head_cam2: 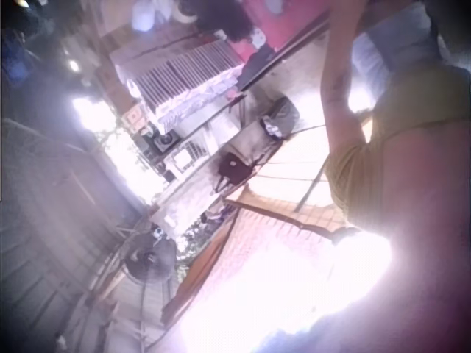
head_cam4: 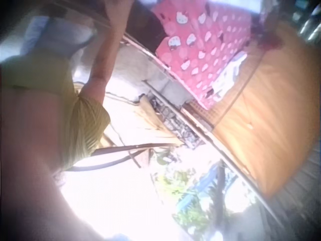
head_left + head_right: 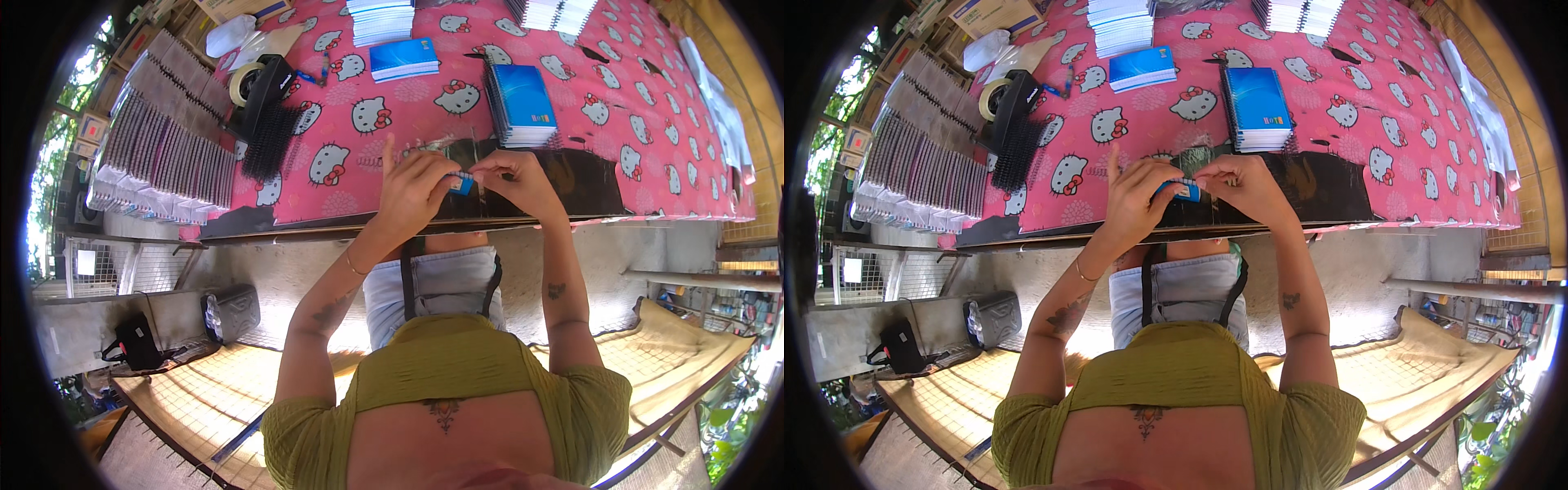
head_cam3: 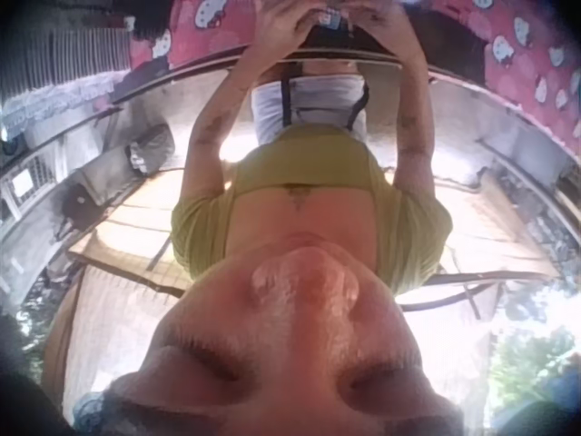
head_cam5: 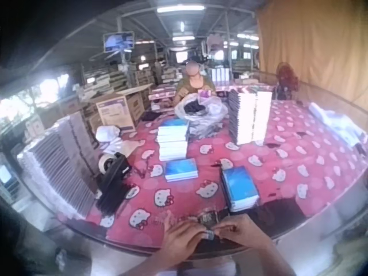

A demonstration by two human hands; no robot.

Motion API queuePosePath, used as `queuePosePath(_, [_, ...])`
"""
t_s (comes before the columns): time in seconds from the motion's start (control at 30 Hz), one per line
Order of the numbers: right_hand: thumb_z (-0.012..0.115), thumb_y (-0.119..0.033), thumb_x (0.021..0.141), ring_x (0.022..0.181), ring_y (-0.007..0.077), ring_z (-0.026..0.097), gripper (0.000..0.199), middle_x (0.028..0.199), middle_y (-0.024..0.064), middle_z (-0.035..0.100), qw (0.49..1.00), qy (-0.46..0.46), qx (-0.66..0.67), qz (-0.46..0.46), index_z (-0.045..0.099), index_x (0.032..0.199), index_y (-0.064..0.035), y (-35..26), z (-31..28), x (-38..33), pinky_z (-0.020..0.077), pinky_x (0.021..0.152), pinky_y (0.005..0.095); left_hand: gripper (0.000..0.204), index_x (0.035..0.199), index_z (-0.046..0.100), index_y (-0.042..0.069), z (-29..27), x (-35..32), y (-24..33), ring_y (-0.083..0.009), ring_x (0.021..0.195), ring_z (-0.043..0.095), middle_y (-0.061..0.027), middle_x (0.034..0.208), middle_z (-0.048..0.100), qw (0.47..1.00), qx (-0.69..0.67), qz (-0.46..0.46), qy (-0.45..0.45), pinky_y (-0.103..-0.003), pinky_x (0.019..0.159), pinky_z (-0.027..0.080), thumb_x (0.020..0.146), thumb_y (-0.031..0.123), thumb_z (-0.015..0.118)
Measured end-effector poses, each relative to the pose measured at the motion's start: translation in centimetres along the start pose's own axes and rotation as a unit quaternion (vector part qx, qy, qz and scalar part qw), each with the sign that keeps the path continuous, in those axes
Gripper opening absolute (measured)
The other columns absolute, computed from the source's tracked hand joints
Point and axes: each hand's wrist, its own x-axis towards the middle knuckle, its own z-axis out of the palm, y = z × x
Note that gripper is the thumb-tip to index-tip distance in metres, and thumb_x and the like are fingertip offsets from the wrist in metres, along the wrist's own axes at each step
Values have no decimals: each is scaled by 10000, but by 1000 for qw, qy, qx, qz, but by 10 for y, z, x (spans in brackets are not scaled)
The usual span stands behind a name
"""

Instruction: The person organizes blue booklets by hand at a table, tapping them to align the edges and then stacking them into neat piles.

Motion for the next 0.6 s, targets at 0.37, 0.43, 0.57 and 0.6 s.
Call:
queuePosePath(0.37, [653, -77, 877, 799, 239, 633, 150, 883, 130, 601, 964, 218, -135, -76, 599, 978, 20, -11, 35, -3, 496, 708, 345, 214, 1053, 664, 30, -22, 5, 22, -285, 922, 622, -99, 962, 667, 997, 20, -56, -43, -409, 776, 502, 855, 107, 688])
queuePosePath(0.43, [636, -113, 911, 910, 224, 626, 231, 990, 118, 618, 954, 284, -1, -96, 604, 1101, 14, -35, 46, -9, 502, 754, 349, 241, 1098, 662, 15, -30, 24, 32, -299, 942, 625, -102, 964, 667, 989, -56, -138, -2, -402, 805, 510, 873, 102, 672])
queuePosePath(0.57, [619, -151, 951, 1103, 180, 575, 447, 1203, 107, 617, 950, 301, 30, -79, 522, 1365, -13, -51, 24, -10, 493, 853, 307, 326, 1197, 657, 56, -30, 83, 56, -282, 1000, 627, -138, 1116, 631, 979, -180, -71, 65, -371, 818, 512, 875, 102, 684])
queuePosePath(0.6, [624, -148, 948, 1100, 174, 578, 462, 1202, 110, 624, 950, 306, -2, -60, 515, 1377, -15, -44, 1, -6, 492, 853, 300, 341, 1201, 664, 83, -17, 108, 45, -284, 1011, 623, -164, 1171, 610, 988, -17, 41, 147, -371, 806, 511, 862, 100, 693])
